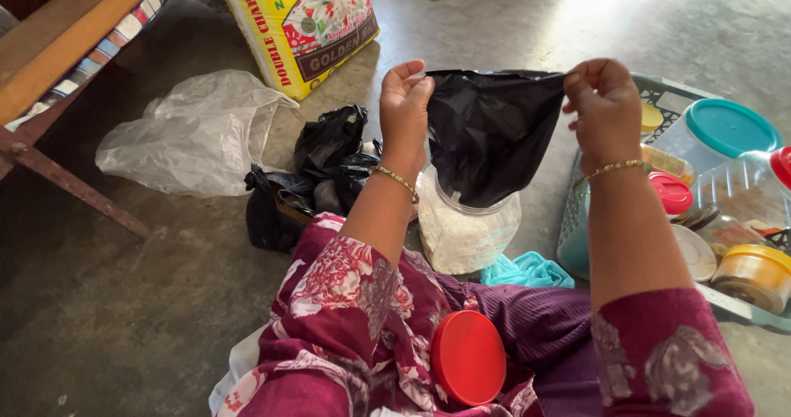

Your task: The person wipes a clear plastic jar with a cloth, then pours white grains from a black plastic bag into the jar. The person closes the jar with a red lid and places it on the floor.

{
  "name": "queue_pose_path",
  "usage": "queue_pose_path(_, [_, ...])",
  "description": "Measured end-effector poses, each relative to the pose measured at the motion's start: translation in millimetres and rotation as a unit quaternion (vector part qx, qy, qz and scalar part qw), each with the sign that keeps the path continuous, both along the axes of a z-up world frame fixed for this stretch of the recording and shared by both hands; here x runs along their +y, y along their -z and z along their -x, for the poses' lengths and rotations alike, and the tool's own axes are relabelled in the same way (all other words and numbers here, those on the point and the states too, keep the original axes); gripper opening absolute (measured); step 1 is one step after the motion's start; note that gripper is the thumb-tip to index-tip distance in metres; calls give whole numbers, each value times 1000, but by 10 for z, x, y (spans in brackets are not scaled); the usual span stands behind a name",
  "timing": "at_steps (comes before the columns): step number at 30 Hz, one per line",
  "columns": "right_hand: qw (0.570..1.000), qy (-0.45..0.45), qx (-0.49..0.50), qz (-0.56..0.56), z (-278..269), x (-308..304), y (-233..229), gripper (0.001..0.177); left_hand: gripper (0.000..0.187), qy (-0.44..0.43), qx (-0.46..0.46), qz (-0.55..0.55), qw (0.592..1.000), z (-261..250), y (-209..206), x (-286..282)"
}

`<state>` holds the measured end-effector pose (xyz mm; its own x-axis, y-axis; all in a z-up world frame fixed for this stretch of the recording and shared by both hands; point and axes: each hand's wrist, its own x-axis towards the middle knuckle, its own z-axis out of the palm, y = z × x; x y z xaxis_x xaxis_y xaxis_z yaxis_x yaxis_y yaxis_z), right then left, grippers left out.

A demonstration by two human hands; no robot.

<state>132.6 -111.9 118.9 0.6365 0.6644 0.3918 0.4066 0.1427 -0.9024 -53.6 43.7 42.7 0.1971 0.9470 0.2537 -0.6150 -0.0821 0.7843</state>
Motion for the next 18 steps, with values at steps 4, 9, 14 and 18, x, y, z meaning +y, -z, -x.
queue_pose_path(4, [1000,-15,4,3,29,70,-61,6,32,24,23,-4,999,28,-6,-10])
queue_pose_path(9, [1000,-22,5,-13,112,95,-23,6,37,71,-21,-22,997,21,6,-34])
queue_pose_path(14, [999,-21,6,-34,159,62,23,8,50,155,1,-6,988,35,-50,-146])
queue_pose_path(18, [999,-25,-2,-48,136,20,49,6,51,152,10,7,988,-9,-23,-154])
